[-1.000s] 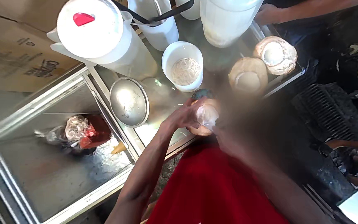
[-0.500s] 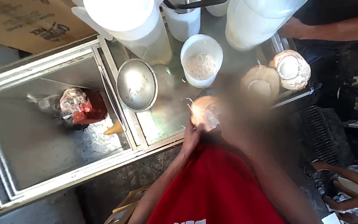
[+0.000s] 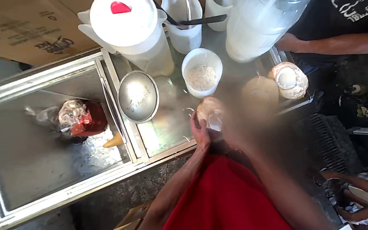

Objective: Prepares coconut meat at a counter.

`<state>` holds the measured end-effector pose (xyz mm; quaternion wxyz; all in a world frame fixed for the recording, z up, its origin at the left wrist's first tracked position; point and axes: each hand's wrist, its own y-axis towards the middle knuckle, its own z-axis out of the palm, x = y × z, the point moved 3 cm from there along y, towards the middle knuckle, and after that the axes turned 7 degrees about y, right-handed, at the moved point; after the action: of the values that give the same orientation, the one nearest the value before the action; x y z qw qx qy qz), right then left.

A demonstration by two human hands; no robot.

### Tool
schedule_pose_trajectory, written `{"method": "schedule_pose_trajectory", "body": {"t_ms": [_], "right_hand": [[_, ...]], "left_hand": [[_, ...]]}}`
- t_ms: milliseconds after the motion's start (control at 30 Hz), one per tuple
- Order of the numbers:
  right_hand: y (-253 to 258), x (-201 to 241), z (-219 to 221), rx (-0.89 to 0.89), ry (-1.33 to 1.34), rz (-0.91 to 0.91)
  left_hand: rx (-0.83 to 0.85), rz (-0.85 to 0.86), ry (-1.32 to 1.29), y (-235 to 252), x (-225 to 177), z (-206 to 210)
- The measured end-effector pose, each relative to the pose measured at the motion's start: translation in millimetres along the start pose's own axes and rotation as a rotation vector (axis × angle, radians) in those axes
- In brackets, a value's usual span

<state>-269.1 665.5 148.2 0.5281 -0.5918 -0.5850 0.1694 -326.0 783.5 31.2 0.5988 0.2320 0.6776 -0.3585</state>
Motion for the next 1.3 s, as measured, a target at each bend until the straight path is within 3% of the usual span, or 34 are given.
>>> {"method": "schedule_pose_trajectory", "body": {"t_ms": [133, 200, 333, 400, 467, 600, 700, 767, 933, 1067, 1200, 1300], "right_hand": [[2.9, 2.0, 10.3, -0.015, 0.011, -0.056], [-3.5, 2.8, 20.3, 0.038, -0.006, -0.097], [-15.8, 5.6, 17.6, 0.188, 0.006, -0.131], [-10.4, 4.5, 24.2, 0.14, 0.142, -0.089], [-6.5, 5.9, 38.1, 0.081, 0.224, -0.126], [-25.1, 1.3, 35.0, 0.156, 0.101, -0.239], [-16.4, -4.4, 26.3, 0.089, 0.202, -0.146], [-9.3, -3.1, 42.7, 0.057, 0.273, -0.124], [-21.7, -10.8, 37.7, 0.151, 0.169, -0.19], [-19.0, -1.7, 61.5, 0.136, 0.182, -0.171], [-23.6, -14.5, 39.4, 0.2, 0.131, -0.209], [-9.0, -25.2, 24.1, 0.121, 0.208, -0.124]], "left_hand": [[-0.074, -0.059, -0.039, 7.0, -3.8, 19.5], [-0.092, -0.131, 0.009, 17.5, -12.5, 10.6], [0.061, -0.217, 0.07, 36.0, -23.0, -8.0], [0.114, -0.232, 0.081, 35.5, -22.2, -10.0], [0.11, -0.21, 0.086, 38.7, -20.8, -6.2], [0.118, -0.143, 0.102, 37.1, -20.3, -3.7], [0.118, -0.134, 0.102, 34.9, -19.2, -3.1], [0.137, -0.105, 0.134, 35.1, -20.7, -0.8], [0.329, -0.09, 0.188, 30.7, -21.3, -5.2], [0.302, -0.076, 0.266, 41.6, -17.0, -8.0], [0.47, 0.023, 0.343, 48.7, -24.2, -14.3], [0.461, 0.107, 0.334, 57.8, -40.1, -19.7]]}}
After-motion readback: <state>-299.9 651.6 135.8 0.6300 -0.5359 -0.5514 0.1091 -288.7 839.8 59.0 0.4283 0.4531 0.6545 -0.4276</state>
